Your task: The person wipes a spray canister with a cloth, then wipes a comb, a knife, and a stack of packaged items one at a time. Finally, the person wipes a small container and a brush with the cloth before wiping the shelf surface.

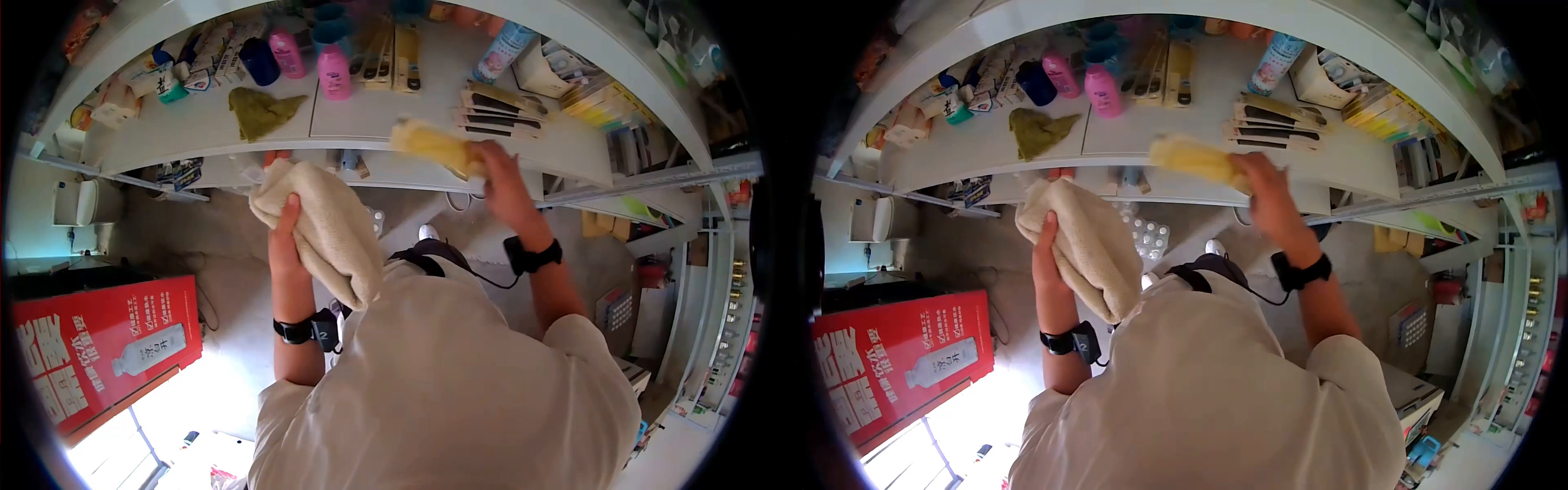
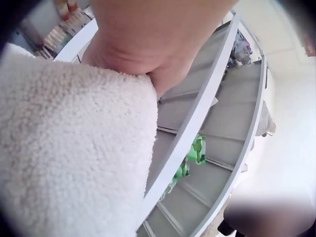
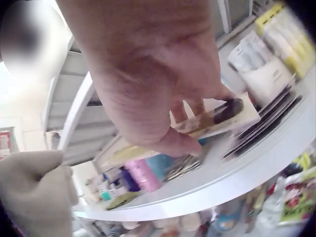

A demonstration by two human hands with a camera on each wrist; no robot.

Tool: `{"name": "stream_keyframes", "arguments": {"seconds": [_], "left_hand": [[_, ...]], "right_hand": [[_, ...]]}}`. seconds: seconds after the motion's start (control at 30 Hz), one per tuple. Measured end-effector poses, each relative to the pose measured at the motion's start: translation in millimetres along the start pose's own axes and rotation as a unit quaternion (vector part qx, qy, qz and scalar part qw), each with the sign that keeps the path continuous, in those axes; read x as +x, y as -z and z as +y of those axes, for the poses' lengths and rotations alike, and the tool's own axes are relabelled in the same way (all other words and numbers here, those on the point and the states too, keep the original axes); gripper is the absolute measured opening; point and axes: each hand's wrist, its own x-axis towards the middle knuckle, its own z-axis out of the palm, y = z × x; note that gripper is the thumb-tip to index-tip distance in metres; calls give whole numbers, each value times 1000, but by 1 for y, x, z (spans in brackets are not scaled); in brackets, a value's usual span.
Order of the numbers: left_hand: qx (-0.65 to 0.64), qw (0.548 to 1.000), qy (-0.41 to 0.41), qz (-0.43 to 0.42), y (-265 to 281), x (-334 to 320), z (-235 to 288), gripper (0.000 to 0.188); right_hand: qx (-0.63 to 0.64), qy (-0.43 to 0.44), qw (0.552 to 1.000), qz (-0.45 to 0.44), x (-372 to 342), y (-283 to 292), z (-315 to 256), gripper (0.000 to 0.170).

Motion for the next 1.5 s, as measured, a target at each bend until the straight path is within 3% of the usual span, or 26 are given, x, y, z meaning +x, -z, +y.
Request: {"name": "stream_keyframes", "arguments": {"seconds": [0.07,0.23,0.47,0.53,0.63,0.73,0.8,0.87,0.97,1.17,1.27,1.33,1.4,1.47,1.5], "left_hand": [[9,998,39,44,7,4,-12,47],[-3,997,9,81,-9,-1,-34,46],[-12,988,-60,139,-20,-15,-55,48],[-19,984,-72,162,-8,-19,-59,46],[-50,977,-69,194,17,-33,-61,41],[-98,970,-78,209,26,-46,-60,38],[-106,966,-81,219,28,-53,-56,37],[-110,963,-91,227,25,-58,-52,40],[-92,961,-107,237,28,-65,-45,42],[-71,959,-112,249,44,-88,-28,42],[-97,967,-91,216,69,-83,-24,43],[-107,974,-62,192,73,-80,-18,43],[-99,980,-34,167,72,-68,-5,43],[-77,988,-37,131,63,-53,7,43],[-64,991,-34,116,59,-48,11,43]], "right_hand": [[-90,-23,996,-7,8,23,91,76],[-149,-52,984,-83,55,62,189,73],[-52,-86,983,-154,95,42,293,73],[-50,-74,984,-156,96,35,285,73],[-293,4,955,-48,105,27,212,66],[-154,133,979,5,137,-5,163,56],[-46,139,989,37,170,-53,149,47],[25,51,995,78,205,-101,129,51],[109,-214,970,23,252,-158,117,64],[134,-338,927,88,251,-175,99,74],[111,-358,927,4,241,-162,100,66],[-62,-244,965,-73,236,-160,118,56],[-122,-197,972,-42,233,-160,132,48],[-64,-220,969,94,212,-157,122,41],[-25,-233,968,91,201,-148,110,39]]}}
